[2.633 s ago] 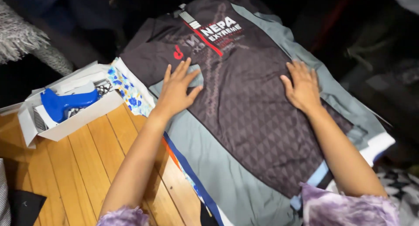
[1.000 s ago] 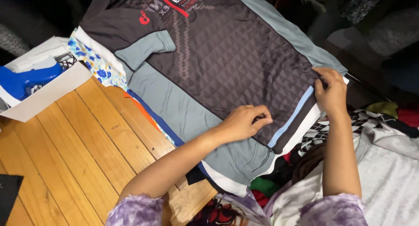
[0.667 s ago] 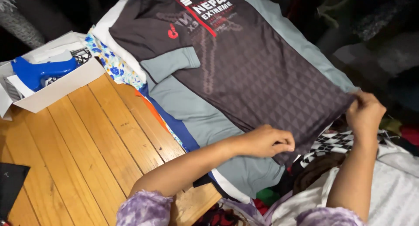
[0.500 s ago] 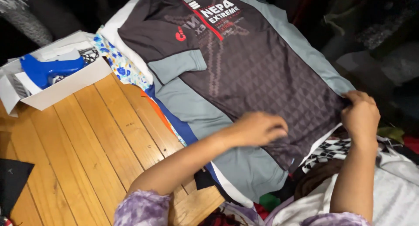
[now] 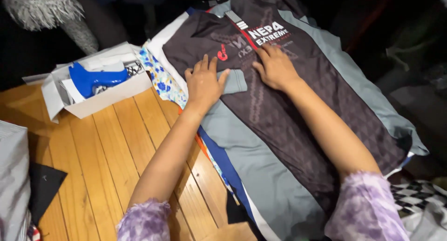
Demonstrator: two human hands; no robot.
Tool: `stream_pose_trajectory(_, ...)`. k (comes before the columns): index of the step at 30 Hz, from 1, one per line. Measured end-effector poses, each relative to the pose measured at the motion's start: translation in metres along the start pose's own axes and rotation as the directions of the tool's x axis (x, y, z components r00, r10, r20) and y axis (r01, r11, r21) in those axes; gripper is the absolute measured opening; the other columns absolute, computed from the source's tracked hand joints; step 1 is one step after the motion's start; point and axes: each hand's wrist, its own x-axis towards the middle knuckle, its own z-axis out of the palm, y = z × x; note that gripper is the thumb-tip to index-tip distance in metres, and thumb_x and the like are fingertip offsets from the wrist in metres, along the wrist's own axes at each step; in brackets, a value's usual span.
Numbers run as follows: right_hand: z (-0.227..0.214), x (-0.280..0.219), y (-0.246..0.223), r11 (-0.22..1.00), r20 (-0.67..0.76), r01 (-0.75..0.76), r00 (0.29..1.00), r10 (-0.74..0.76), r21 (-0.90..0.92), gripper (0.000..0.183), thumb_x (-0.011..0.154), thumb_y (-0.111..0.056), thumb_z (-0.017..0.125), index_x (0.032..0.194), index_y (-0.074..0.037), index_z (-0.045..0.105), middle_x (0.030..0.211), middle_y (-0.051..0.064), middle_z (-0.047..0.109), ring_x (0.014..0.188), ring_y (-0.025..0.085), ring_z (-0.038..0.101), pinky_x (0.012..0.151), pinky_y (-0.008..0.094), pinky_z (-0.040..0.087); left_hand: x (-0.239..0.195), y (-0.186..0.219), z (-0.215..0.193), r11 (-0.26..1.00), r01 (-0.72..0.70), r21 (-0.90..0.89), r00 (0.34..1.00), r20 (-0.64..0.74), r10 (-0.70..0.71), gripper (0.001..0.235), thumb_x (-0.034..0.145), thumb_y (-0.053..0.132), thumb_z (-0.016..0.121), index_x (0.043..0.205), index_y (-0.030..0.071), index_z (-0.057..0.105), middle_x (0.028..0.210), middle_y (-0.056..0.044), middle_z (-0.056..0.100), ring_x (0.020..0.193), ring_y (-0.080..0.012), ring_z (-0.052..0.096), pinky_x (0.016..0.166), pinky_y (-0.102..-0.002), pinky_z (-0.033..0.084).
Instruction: The person uses a hot glue gun to attach a striped tag to the collar of a dark cycling jersey, then smooths the garment. They repeat the process on a floral button-up shirt, applying glue to the collar and pressing the tag into place before smoothing the fabric.
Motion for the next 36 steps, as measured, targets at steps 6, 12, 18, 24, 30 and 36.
stream_pose_trajectory(6, 0.066, 0.091, 0.015, 0.991, -0.131, -0.081, 0.987, 0.094, 0.102, 0.052, 0.113, -0.043, 0.047, 0.137, 0.001, 0.062, 0.137, 0.025, 0.063, 0.134, 0.039, 0.055, 0.113, 0.05, 0.038, 0.054, -0.045, 0.036, 0.993, 0.091, 0.08, 0.955, -0.288, -0.064, 0.056, 0.097, 0.049, 0.063, 0.134, 0.006, 0.063, 0.091, -0.012, 0.073, 0.083, -0.032, 0.073, 0.07, -0.047, 0.058)
stream_pose_trajectory(12, 0.08, 0.149, 0.036, 0.899, -0.096, -0.242, 0.951, 0.295, 0.366, 0.051, 0.107, -0.043, 0.044, 0.123, 0.001, 0.064, 0.124, 0.027, 0.066, 0.116, 0.048, 0.059, 0.098, 0.052, 0.043, 0.101, -0.072, 0.041, 0.928, 0.371, -0.04, 0.928, -0.014, -0.372, 0.065, 0.102, 0.04, 0.051, 0.155, 0.006, 0.033, 0.094, -0.023, 0.074, 0.084, -0.0495, 0.071, 0.072, -0.062, 0.053)
stream_pose_trajectory(18, 0.137, 0.196, 0.095, 0.866, -0.296, -0.218, 0.878, 0.376, 0.451, 0.071, 0.093, 0.003, 0.052, 0.16, -0.007, 0.03, 0.166, 0.024, 0.024, 0.152, 0.041, 0.034, 0.124, 0.045, 0.03, 0.115, -0.087, 0.044, 0.891, 0.449, -0.062, 0.892, -0.023, -0.451, 0.04, 0.099, 0.041, 0.061, 0.113, 0.004, 0.06, 0.096, -0.021, 0.072, 0.091, -0.0465, 0.07, 0.073, -0.06, 0.053)
stream_pose_trajectory(24, 0.12, 0.208, 0.09, 0.844, -0.164, -0.396, 0.864, 0.476, 0.362, 0.037, 0.089, -0.007, 0.058, 0.126, -0.006, 0.062, 0.121, 0.022, 0.057, 0.109, 0.051, 0.059, 0.098, 0.057, 0.044, 0.119, -0.096, 0.033, 0.877, 0.466, -0.117, 0.883, -0.003, -0.47, 0.033, 0.095, 0.036, 0.066, 0.105, 0.005, 0.058, 0.094, -0.023, 0.072, 0.091, -0.0514, 0.069, 0.075, -0.062, 0.052)
stream_pose_trajectory(30, 0.117, 0.218, 0.096, 0.907, -0.689, 0.084, 0.681, 0.25, 0.413, 0.051, 0.067, 0.016, 0.043, 0.108, -0.003, 0.067, 0.1, 0.015, 0.059, 0.091, 0.036, 0.064, 0.087, 0.041, 0.051, 0.134, -0.101, 0.029, 0.876, 0.444, -0.191, 0.847, -0.229, -0.479, 0.023, 0.098, 0.033, 0.063, 0.105, 0.014, 0.053, 0.079, -0.02, 0.072, 0.077, -0.0489, 0.069, 0.067, -0.061, 0.05)
stream_pose_trajectory(36, 0.166, 0.228, 0.113, 0.901, -0.36, -0.023, 0.912, 0.197, 0.434, 0.071, 0.077, 0.009, 0.052, 0.147, 0.006, 0.043, 0.147, 0.029, 0.05, 0.138, 0.042, 0.047, 0.121, 0.043, 0.033, 0.117, -0.114, 0.064, 0.96, 0.249, -0.131, 0.852, -0.442, -0.281, 0.033, 0.094, 0.024, 0.068, 0.122, 0.008, 0.059, 0.095, -0.016, 0.069, 0.091, -0.0394, 0.067, 0.08, -0.05, 0.051)
